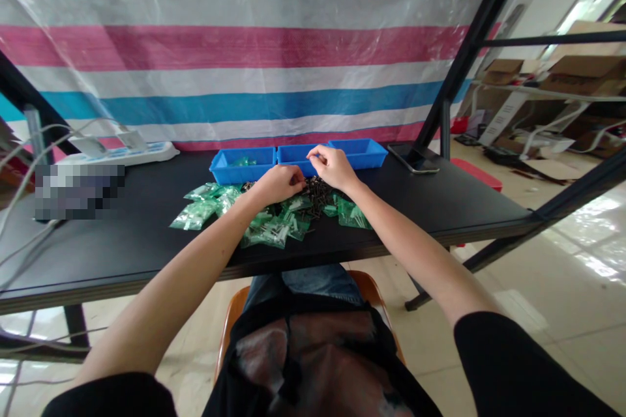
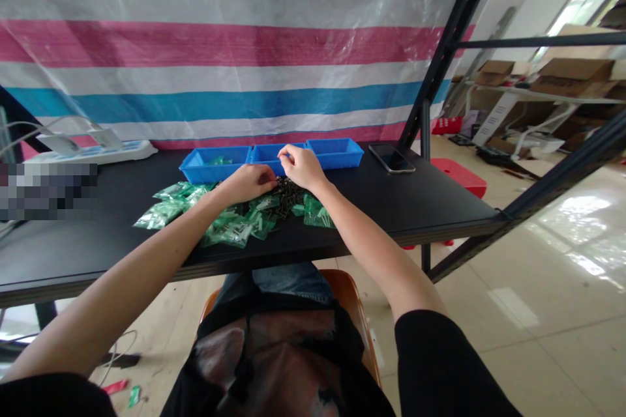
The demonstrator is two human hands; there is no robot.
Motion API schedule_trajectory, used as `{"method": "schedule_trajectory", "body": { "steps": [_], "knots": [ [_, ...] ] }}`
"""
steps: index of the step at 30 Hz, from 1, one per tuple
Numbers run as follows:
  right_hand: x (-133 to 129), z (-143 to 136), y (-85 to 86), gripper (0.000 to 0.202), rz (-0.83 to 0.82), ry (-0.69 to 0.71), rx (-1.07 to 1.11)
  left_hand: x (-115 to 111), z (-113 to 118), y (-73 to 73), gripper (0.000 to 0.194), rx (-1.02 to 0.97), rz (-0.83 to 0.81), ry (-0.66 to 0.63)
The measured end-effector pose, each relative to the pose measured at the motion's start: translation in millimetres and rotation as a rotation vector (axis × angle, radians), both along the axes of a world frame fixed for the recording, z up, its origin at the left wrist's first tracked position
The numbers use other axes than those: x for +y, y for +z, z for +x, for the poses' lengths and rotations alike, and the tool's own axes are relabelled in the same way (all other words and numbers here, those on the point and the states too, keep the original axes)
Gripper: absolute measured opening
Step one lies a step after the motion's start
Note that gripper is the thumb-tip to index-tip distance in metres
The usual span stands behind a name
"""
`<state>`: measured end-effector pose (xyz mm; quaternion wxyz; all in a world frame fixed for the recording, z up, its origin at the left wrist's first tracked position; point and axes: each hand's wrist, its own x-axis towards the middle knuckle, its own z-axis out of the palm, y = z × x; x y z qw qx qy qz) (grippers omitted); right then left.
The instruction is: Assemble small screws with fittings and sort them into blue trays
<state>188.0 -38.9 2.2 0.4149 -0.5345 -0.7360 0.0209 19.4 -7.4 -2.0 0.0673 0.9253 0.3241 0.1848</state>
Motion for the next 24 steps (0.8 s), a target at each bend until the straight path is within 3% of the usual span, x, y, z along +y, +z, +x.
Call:
{"method": "schedule_trajectory", "body": {
  "steps": [5, 8, 15, 24],
  "knots": [
    [-1.6, -5.5, -1.5, 0.016, -0.044, 0.042, -0.021, -0.5, -1.3, 5.4, 0.020, -0.198, 0.041, 0.194],
    [-2.7, -9.8, -3.5, 0.015, -0.071, 0.064, -0.066, 0.8, -1.5, 5.3, 0.022, -0.279, 0.070, 0.240],
    [-6.2, -18.9, -5.6, 0.013, -0.057, 0.020, -0.144, 1.2, 0.1, 3.8, 0.021, -0.368, 0.104, 0.220],
    [-5.4, -16.3, -5.2, 0.013, -0.054, -0.037, -0.148, -1.0, -1.2, 5.8, 0.018, -0.303, 0.064, 0.165]
  ]
}}
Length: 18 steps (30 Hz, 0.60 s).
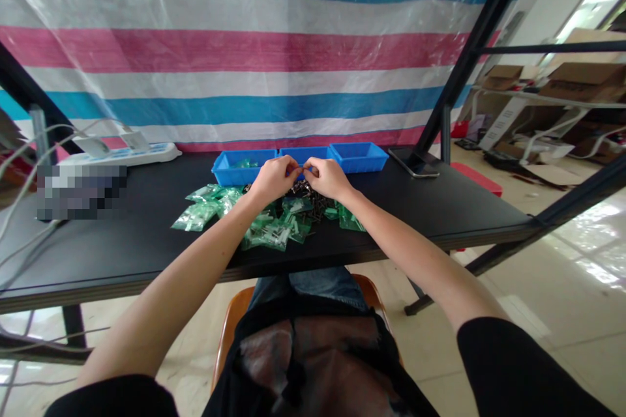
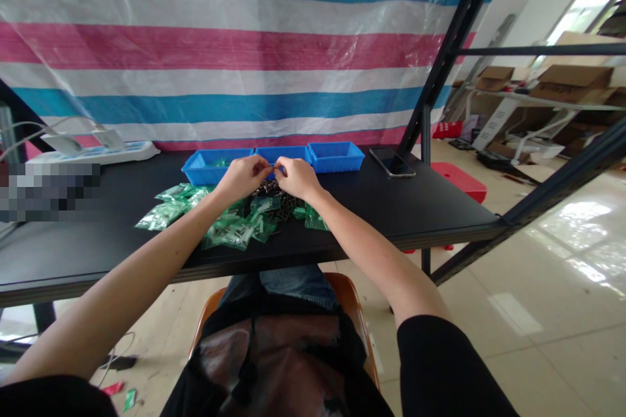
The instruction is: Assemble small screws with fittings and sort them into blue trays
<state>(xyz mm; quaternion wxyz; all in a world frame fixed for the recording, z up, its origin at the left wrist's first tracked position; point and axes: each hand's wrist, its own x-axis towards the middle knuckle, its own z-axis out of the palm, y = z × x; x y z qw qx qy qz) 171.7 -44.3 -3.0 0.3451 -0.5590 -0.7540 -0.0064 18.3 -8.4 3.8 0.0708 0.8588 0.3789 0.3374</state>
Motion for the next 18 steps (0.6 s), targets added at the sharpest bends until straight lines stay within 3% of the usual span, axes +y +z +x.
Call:
{"method": "schedule_trajectory", "body": {
  "steps": [11, 18],
  "knots": [
    [1.8, -0.8, 1.2, 0.006, 0.067, 0.044, 0.081, -1.3, -0.6, -0.6, 0.019, -0.002, 0.032, 0.044],
    [2.3, -0.4, 1.2, 0.007, 0.015, 0.014, 0.082, 0.1, -0.2, -2.7, 0.020, 0.012, 0.027, 0.032]
  ]
}}
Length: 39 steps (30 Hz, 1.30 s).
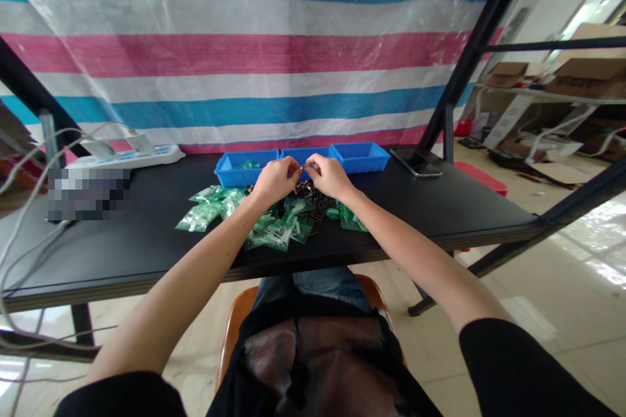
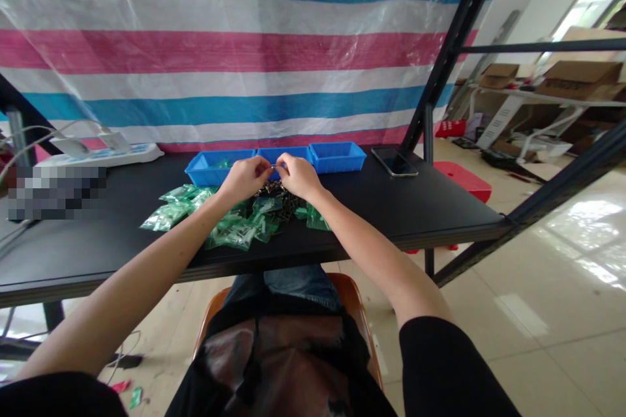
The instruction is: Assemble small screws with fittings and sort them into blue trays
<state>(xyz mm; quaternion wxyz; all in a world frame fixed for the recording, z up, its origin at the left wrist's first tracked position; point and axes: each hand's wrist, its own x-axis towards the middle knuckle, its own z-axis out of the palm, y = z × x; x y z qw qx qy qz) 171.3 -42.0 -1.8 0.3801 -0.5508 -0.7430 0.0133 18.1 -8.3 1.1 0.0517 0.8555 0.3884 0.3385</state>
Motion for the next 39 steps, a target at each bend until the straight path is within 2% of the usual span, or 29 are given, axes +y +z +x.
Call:
{"method": "schedule_trajectory", "body": {
  "steps": [14, 26, 29, 31, 35, 39],
  "knots": [
    [-1.3, 0.1, 1.8, 0.021, -0.007, 0.016, -0.011, 1.4, -0.3, -2.7, 0.021, 0.052, 0.000, -0.034],
    [-0.1, 0.5, 0.0, 0.019, -0.002, 0.019, 0.019, -3.3, 0.2, 0.7, 0.022, 0.035, -0.010, -0.034],
    [-0.8, 0.5, 1.0, 0.012, -0.015, 0.024, 0.025, -4.2, 0.2, 1.3, 0.022, 0.039, -0.018, -0.028],
    [-0.5, 1.1, 0.8, 0.007, -0.019, 0.040, 0.031, -4.8, 0.0, 2.1, 0.024, 0.051, -0.019, -0.002],
    [1.5, 3.8, -0.8, 0.013, 0.008, 0.102, 0.041, -5.9, -0.3, 3.7, 0.025, 0.048, -0.005, 0.030],
    [2.6, 5.8, -1.4, 0.006, -0.008, 0.098, 0.019, -6.0, 0.2, 3.6, 0.025, 0.053, 0.000, 0.031]
  ]
}}
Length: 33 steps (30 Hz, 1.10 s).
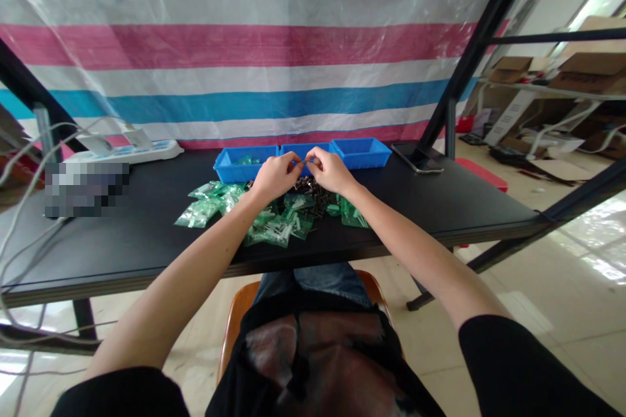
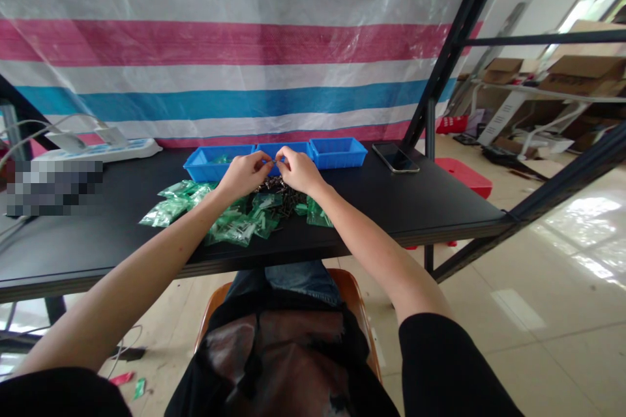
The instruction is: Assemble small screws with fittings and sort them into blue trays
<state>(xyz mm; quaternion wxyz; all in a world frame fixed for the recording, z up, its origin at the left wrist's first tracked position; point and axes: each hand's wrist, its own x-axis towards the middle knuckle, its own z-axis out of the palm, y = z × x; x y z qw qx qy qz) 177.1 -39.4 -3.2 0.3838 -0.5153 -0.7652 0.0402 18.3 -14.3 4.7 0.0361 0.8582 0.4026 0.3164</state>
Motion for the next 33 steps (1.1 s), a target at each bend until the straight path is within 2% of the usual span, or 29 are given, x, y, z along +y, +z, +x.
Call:
{"method": "schedule_trajectory", "body": {
  "steps": [5, 15, 19, 22, 25, 33],
  "knots": [
    [0.0, 1.3, 0.5, 0.007, -0.004, -0.004, -0.006, -1.0, 1.6, -0.2, 0.029, 0.024, -0.002, 0.011],
    [-2.7, -1.4, 5.7, 0.018, -0.021, -0.027, 0.008, -1.8, 1.9, -1.0, 0.025, -0.009, -0.039, -0.051],
    [-3.1, -1.6, 4.9, 0.015, -0.034, -0.021, 0.016, -1.0, 1.9, -0.6, 0.024, 0.015, -0.036, -0.042],
    [-2.2, -0.3, 3.3, 0.005, -0.031, 0.003, 0.029, 0.2, 1.9, -1.3, 0.024, 0.011, -0.034, -0.010],
    [-1.2, 1.1, 2.5, 0.011, -0.011, 0.029, 0.022, 0.8, 2.1, -1.9, 0.024, 0.004, -0.022, 0.004],
    [-1.6, 1.0, 3.6, 0.004, -0.026, 0.017, 0.001, -2.9, 2.7, 0.1, 0.028, 0.028, -0.026, 0.001]
  ]
}}
